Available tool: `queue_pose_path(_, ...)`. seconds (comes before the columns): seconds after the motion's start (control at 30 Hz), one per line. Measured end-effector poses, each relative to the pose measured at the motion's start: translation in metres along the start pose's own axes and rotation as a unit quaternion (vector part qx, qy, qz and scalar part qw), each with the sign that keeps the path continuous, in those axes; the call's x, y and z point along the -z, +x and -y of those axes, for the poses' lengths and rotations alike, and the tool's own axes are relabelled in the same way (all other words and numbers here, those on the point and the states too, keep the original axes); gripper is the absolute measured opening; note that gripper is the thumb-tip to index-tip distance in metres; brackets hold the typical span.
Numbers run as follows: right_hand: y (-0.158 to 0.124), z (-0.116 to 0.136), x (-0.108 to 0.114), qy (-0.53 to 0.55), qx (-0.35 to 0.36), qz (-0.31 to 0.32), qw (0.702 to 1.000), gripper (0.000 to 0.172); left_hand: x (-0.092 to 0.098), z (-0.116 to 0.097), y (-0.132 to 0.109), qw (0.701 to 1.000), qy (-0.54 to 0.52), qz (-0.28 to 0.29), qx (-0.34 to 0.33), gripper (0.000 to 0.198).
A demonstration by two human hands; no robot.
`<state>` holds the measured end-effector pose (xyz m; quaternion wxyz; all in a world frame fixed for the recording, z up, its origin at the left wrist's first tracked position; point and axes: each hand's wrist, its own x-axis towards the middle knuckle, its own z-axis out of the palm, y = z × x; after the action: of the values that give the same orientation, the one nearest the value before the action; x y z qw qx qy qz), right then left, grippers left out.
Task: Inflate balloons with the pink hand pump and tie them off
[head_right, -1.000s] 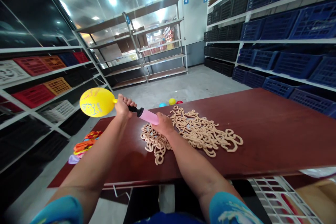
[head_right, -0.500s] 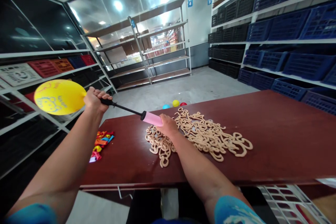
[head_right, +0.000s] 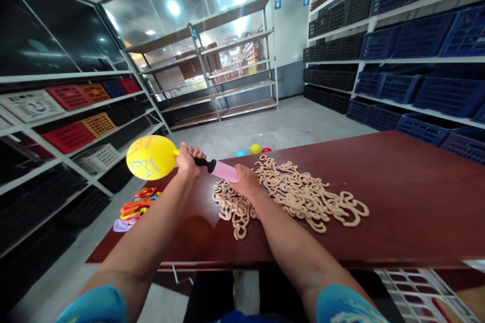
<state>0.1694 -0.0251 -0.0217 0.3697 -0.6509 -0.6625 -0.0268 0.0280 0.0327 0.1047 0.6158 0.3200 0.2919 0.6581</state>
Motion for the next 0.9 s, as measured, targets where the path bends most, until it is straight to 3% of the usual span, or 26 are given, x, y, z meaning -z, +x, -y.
queue_pose_path(0.13, -0.001, 0.004, 0.005, 0.004, 0.014, 0.009, 1.0, 0.037, 0.007, -0.024, 0.005, 1.0, 0.007, -0.024, -0.003, 0.042)
queue_pose_path(0.37, 0.001, 0.002, 0.006, 0.024, 0.025, -0.006, 0.999, 0.036, 0.007, -0.111, 0.025, 0.997, 0.037, -0.04, -0.053, 0.034)
queue_pose_path(0.47, 0.001, 0.001, 0.003, 0.022, 0.017, -0.002, 1.0, 0.036, 0.006, -0.128, 0.03, 0.997, 0.045, -0.029, -0.054, 0.034)
queue_pose_path(0.6, -0.001, 0.001, 0.002, 0.003, 0.003, 0.01, 1.0, 0.034, 0.007, -0.109, 0.03, 0.997, 0.048, -0.037, -0.047, 0.035)
queue_pose_path(0.8, -0.001, 0.002, 0.006, -0.004, 0.001, 0.007, 1.0, 0.031, 0.007, -0.033, 0.013, 0.999, 0.033, -0.036, 0.007, 0.038)
queue_pose_path(0.9, -0.001, 0.004, 0.008, -0.006, -0.004, 0.01, 1.0, 0.032, 0.008, -0.007, 0.004, 0.999, 0.02, -0.036, 0.027, 0.04)
